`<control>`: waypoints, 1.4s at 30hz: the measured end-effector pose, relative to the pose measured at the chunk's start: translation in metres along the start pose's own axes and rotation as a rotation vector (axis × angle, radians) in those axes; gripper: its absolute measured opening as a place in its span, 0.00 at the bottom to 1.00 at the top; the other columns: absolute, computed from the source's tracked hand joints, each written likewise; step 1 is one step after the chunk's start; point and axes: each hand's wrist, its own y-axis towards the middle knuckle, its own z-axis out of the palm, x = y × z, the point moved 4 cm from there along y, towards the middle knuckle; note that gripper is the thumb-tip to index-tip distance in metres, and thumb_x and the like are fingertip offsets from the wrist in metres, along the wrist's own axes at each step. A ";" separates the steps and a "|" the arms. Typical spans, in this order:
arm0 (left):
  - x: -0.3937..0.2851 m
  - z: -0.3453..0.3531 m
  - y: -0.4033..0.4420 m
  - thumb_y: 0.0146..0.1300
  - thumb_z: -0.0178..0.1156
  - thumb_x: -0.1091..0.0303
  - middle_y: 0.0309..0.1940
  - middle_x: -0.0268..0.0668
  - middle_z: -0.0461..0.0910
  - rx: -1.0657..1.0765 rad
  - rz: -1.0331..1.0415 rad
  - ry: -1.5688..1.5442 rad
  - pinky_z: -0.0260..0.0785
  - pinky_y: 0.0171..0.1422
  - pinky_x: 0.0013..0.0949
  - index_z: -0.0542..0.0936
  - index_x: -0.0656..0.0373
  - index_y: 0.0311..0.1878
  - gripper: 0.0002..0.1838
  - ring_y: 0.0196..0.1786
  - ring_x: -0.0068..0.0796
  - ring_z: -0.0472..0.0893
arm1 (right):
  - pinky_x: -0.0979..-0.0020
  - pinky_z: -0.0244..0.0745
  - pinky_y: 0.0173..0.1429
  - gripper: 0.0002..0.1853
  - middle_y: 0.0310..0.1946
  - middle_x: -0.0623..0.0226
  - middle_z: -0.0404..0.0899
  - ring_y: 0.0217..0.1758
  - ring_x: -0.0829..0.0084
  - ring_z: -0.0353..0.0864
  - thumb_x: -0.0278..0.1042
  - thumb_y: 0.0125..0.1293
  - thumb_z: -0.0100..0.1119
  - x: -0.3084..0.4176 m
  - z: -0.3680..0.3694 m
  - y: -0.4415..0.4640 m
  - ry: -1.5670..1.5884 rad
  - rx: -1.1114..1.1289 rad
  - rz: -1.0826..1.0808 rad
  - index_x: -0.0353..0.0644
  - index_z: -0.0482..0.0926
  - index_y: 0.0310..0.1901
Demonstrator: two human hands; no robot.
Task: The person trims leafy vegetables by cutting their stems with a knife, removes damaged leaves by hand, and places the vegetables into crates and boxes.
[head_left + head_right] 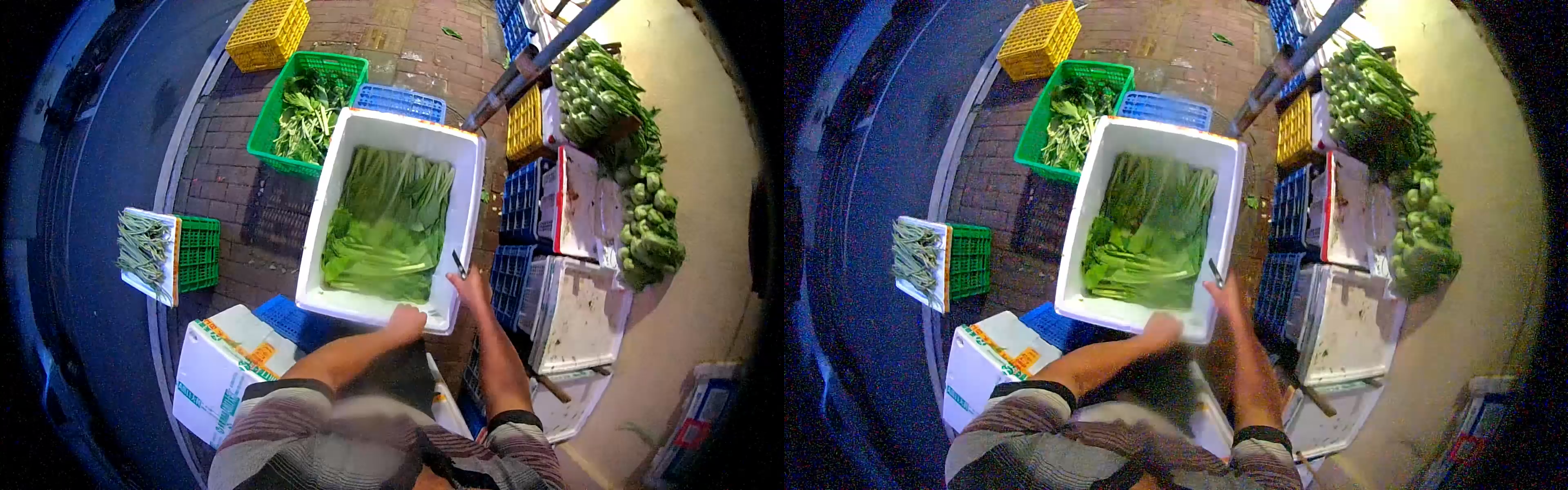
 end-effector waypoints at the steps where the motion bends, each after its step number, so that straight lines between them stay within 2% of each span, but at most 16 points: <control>1: -0.001 -0.002 -0.001 0.52 0.64 0.64 0.28 0.42 0.84 -0.025 0.028 0.003 0.74 0.43 0.46 0.85 0.54 0.29 0.06 0.37 0.42 0.85 | 0.54 0.77 0.46 0.30 0.39 0.46 0.85 0.42 0.50 0.86 0.56 0.55 0.68 -0.003 0.005 0.007 0.038 0.029 -0.010 0.35 0.81 0.47; 3: -0.005 0.007 0.001 0.53 0.63 0.65 0.31 0.43 0.84 0.100 -0.041 0.002 0.74 0.44 0.46 0.85 0.55 0.32 0.06 0.38 0.43 0.84 | 0.53 0.78 0.42 0.28 0.36 0.43 0.84 0.38 0.49 0.86 0.54 0.54 0.69 -0.033 0.030 0.023 0.199 0.164 0.017 0.33 0.82 0.44; 5: -0.005 -0.013 0.003 0.54 0.63 0.65 0.32 0.44 0.84 0.160 -0.058 -0.007 0.73 0.45 0.47 0.84 0.55 0.35 0.07 0.39 0.43 0.84 | 0.52 0.78 0.37 0.20 0.26 0.41 0.82 0.32 0.46 0.85 0.42 0.50 0.64 0.019 -0.002 0.013 -0.177 0.100 0.110 0.27 0.81 0.30; 10: 0.014 -0.059 -0.005 0.57 0.64 0.55 0.43 0.45 0.84 0.231 -0.112 -0.208 0.71 0.56 0.54 0.85 0.51 0.48 0.18 0.49 0.46 0.83 | 0.51 0.77 0.40 0.21 0.28 0.39 0.82 0.35 0.43 0.85 0.43 0.51 0.63 0.018 -0.005 0.010 0.018 0.075 0.068 0.27 0.80 0.35; 11: 0.030 -0.084 -0.008 0.55 0.68 0.51 0.48 0.46 0.83 0.103 -0.147 -0.267 0.69 0.61 0.54 0.83 0.52 0.53 0.24 0.54 0.50 0.80 | 0.51 0.77 0.39 0.21 0.28 0.39 0.82 0.35 0.43 0.85 0.43 0.52 0.64 0.020 -0.007 0.010 0.020 0.079 0.068 0.27 0.80 0.36; 12: 0.062 -0.092 -0.019 0.54 0.70 0.49 0.53 0.48 0.80 -0.385 -0.149 -0.304 0.66 0.66 0.51 0.82 0.55 0.55 0.28 0.58 0.53 0.76 | 0.52 0.77 0.40 0.21 0.27 0.41 0.82 0.35 0.43 0.85 0.43 0.53 0.64 0.018 -0.006 0.017 -0.026 0.099 0.082 0.27 0.80 0.35; 14: 0.134 -0.135 -0.037 0.45 0.76 0.54 0.51 0.51 0.79 -0.922 -0.463 -0.296 0.66 0.64 0.51 0.78 0.63 0.55 0.35 0.57 0.54 0.75 | 0.52 0.76 0.34 0.20 0.22 0.44 0.80 0.30 0.49 0.84 0.43 0.54 0.63 -0.010 0.009 0.026 0.040 0.144 0.105 0.28 0.79 0.32; 16: 0.198 -0.159 -0.054 0.43 0.79 0.59 0.55 0.55 0.76 -0.954 -0.761 -0.210 0.67 0.64 0.49 0.70 0.68 0.62 0.44 0.57 0.56 0.75 | 0.51 0.76 0.35 0.20 0.23 0.43 0.80 0.29 0.51 0.84 0.42 0.54 0.63 -0.022 0.016 0.027 -0.058 0.062 -0.057 0.27 0.80 0.32; 17: 0.221 -0.166 -0.058 0.44 0.78 0.53 0.61 0.58 0.72 -0.917 -0.874 -0.308 0.66 0.66 0.49 0.68 0.67 0.65 0.48 0.60 0.58 0.74 | 0.50 0.78 0.40 0.22 0.28 0.39 0.82 0.34 0.44 0.85 0.45 0.54 0.62 -0.037 0.027 0.032 0.019 0.089 0.098 0.27 0.81 0.33; 19: 0.253 -0.164 -0.052 0.44 0.77 0.50 0.59 0.57 0.76 -0.760 -1.037 -0.494 0.69 0.64 0.48 0.73 0.65 0.62 0.44 0.59 0.55 0.77 | 0.51 0.79 0.43 0.22 0.31 0.38 0.83 0.38 0.43 0.85 0.46 0.54 0.63 0.046 -0.025 0.014 -0.127 0.142 0.148 0.28 0.83 0.34; 21: 0.290 -0.151 -0.040 0.47 0.74 0.51 0.54 0.56 0.80 -0.599 -0.953 -0.699 0.71 0.61 0.47 0.77 0.63 0.58 0.37 0.56 0.53 0.80 | 0.51 0.79 0.43 0.23 0.31 0.39 0.83 0.38 0.44 0.86 0.47 0.54 0.63 0.056 -0.029 0.015 -0.158 0.160 0.170 0.29 0.83 0.35; 22: 0.299 -0.136 -0.033 0.48 0.73 0.52 0.51 0.56 0.82 -0.510 -0.914 -0.801 0.72 0.60 0.47 0.79 0.62 0.56 0.34 0.54 0.52 0.82 | 0.50 0.78 0.46 0.24 0.32 0.39 0.83 0.40 0.43 0.85 0.49 0.53 0.64 0.008 0.000 0.030 -0.303 0.149 0.202 0.30 0.84 0.36; 26: 0.279 -0.157 -0.036 0.52 0.62 0.59 0.43 0.55 0.84 -0.543 -1.006 -0.520 0.74 0.57 0.47 0.83 0.59 0.48 0.21 0.50 0.55 0.83 | 0.50 0.78 0.47 0.22 0.33 0.40 0.83 0.40 0.43 0.85 0.48 0.53 0.64 0.021 -0.015 0.029 -0.237 0.104 0.145 0.32 0.84 0.37; 33: 0.269 -0.181 -0.030 0.51 0.62 0.60 0.42 0.56 0.83 -0.583 -1.011 -0.546 0.74 0.56 0.49 0.83 0.60 0.47 0.20 0.48 0.56 0.83 | 0.50 0.79 0.46 0.20 0.31 0.42 0.83 0.39 0.43 0.85 0.46 0.53 0.62 0.033 -0.045 0.059 -0.393 0.074 0.018 0.34 0.83 0.36; 39: 0.293 -0.269 0.009 0.51 0.62 0.59 0.41 0.56 0.83 -0.704 -0.929 -0.440 0.74 0.54 0.50 0.84 0.60 0.44 0.20 0.47 0.57 0.83 | 0.49 0.78 0.45 0.21 0.31 0.41 0.83 0.38 0.42 0.84 0.46 0.55 0.62 0.100 -0.073 0.092 -0.107 0.167 0.059 0.31 0.80 0.38; 42: 0.333 -0.275 0.014 0.51 0.63 0.60 0.40 0.55 0.84 -0.723 -0.933 -0.425 0.74 0.54 0.49 0.84 0.61 0.43 0.19 0.46 0.56 0.83 | 0.48 0.77 0.45 0.21 0.29 0.42 0.82 0.36 0.40 0.83 0.45 0.57 0.63 0.095 -0.042 0.138 -0.105 -0.033 -0.109 0.32 0.77 0.40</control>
